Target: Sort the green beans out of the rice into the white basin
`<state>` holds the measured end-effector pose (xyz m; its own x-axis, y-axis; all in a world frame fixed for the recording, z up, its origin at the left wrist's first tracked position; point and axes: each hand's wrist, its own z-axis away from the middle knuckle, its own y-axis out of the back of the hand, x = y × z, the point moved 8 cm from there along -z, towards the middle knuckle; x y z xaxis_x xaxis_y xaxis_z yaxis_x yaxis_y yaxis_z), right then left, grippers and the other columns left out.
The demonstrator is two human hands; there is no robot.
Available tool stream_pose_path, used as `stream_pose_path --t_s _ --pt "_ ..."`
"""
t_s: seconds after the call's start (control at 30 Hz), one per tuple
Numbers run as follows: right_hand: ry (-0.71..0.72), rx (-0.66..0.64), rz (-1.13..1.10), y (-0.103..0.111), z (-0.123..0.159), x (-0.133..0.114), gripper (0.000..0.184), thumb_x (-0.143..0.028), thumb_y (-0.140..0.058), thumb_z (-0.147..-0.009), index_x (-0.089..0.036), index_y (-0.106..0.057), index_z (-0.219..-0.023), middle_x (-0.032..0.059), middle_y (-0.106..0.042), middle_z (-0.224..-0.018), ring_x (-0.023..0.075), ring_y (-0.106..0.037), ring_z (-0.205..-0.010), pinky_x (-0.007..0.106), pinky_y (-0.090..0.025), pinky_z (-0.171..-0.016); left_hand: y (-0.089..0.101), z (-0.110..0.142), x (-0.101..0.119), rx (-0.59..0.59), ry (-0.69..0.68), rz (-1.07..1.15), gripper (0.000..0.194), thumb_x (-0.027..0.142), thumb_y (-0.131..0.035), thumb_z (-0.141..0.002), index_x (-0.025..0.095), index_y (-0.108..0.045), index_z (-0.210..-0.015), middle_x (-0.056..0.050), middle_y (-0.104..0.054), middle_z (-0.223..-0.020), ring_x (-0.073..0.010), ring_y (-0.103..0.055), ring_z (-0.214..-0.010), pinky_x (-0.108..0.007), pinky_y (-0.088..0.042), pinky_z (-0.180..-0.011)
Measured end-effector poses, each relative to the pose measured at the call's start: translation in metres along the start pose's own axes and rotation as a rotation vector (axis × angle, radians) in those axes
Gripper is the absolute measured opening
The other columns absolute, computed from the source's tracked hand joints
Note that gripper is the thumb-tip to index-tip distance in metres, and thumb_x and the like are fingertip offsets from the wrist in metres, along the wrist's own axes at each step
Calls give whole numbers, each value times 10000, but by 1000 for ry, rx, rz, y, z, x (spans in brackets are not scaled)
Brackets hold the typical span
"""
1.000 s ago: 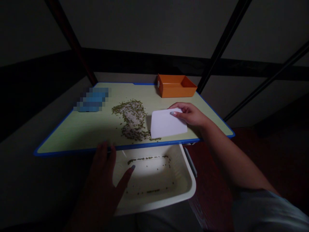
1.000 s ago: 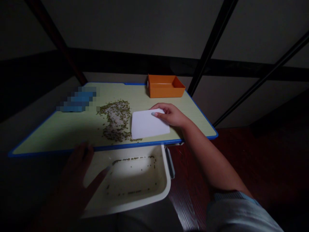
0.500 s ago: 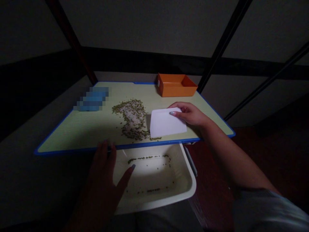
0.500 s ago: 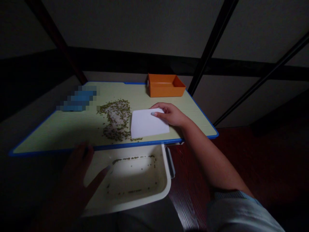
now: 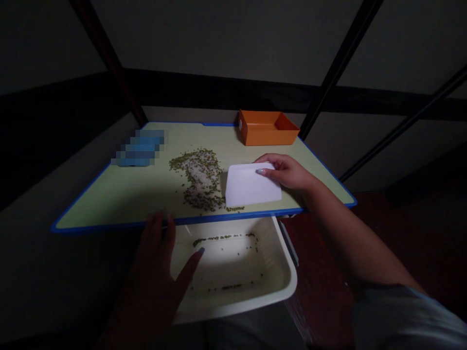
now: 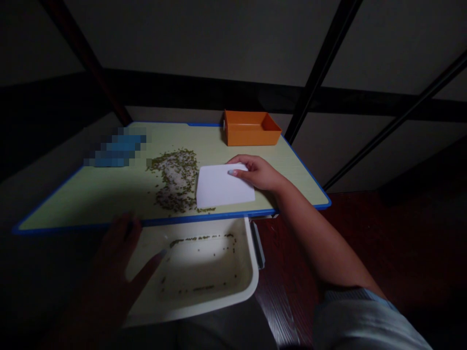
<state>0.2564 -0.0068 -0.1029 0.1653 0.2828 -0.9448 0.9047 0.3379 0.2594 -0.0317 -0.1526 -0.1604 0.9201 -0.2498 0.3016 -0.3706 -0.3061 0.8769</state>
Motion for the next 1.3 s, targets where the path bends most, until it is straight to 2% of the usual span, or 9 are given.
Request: stream_pose_path --t_s 0.4,0.6,0.8,0.97,1.13,1.3 --pt "-3 -26 29 -2 1 -1 341 -441 -752 -785 -169 -650 -964 -12 -606 -773 100 -490 -635 242 -383 -557 -1 -1 0 -44 25 -1 796 620 -372 -909 200 -178 -1556 -172 -171 -1665 -321 -138 -1544 -568 -224 -1228" --pt "-8 -48 18 -5 1 -3 349 -415 -786 -748 -155 -659 -944 6 -645 -813 106 -530 -674 235 -402 -577 1 -2 2 -34 25 3 821 645 -359 -902 150 -222 -1542 -212 -189 -1650 -333 -143 -1541 -570 -219 -1226" --pt "-39 -46 -1 -4 1 0 333 -364 -806 -723 -153 -672 -943 10 -656 -820 116 -547 -699 247 -416 -598 1 -2 2 -36 19 4 817 641 -360 -903 170 -198 -1552 -194 -181 -1658 -339 -148 -1539 -574 -248 -1214" --pt "-25 -51 -16 -5 1 0 330 -345 -817 -712 -148 -674 -935 5 -655 -810 113 -553 -696 241 -417 -598 0 -2 2 -34 17 5 809 627 -374 -908 182 -182 -1555 -189 -177 -1659 -323 -139 -1543 -560 -217 -1229" --pt "-53 -56 7 -4 2 2 328 -370 -816 -716 -150 -667 -908 5 -655 -787 121 -566 -696 248 -427 -599 1 -2 2 -31 12 1 807 623 -373 -910 208 -143 -1563 -180 -162 -1665 -316 -126 -1546 -572 -224 -1224" --pt "-102 -69 44 -3 4 9 327 -412 -803 -737 -148 -644 -848 -13 -626 -694 110 -545 -615 243 -401 -553 0 -1 0 -30 13 -1 799 627 -360 -911 217 -146 -1563 -173 -152 -1669 -324 -126 -1545 -586 -227 -1220"
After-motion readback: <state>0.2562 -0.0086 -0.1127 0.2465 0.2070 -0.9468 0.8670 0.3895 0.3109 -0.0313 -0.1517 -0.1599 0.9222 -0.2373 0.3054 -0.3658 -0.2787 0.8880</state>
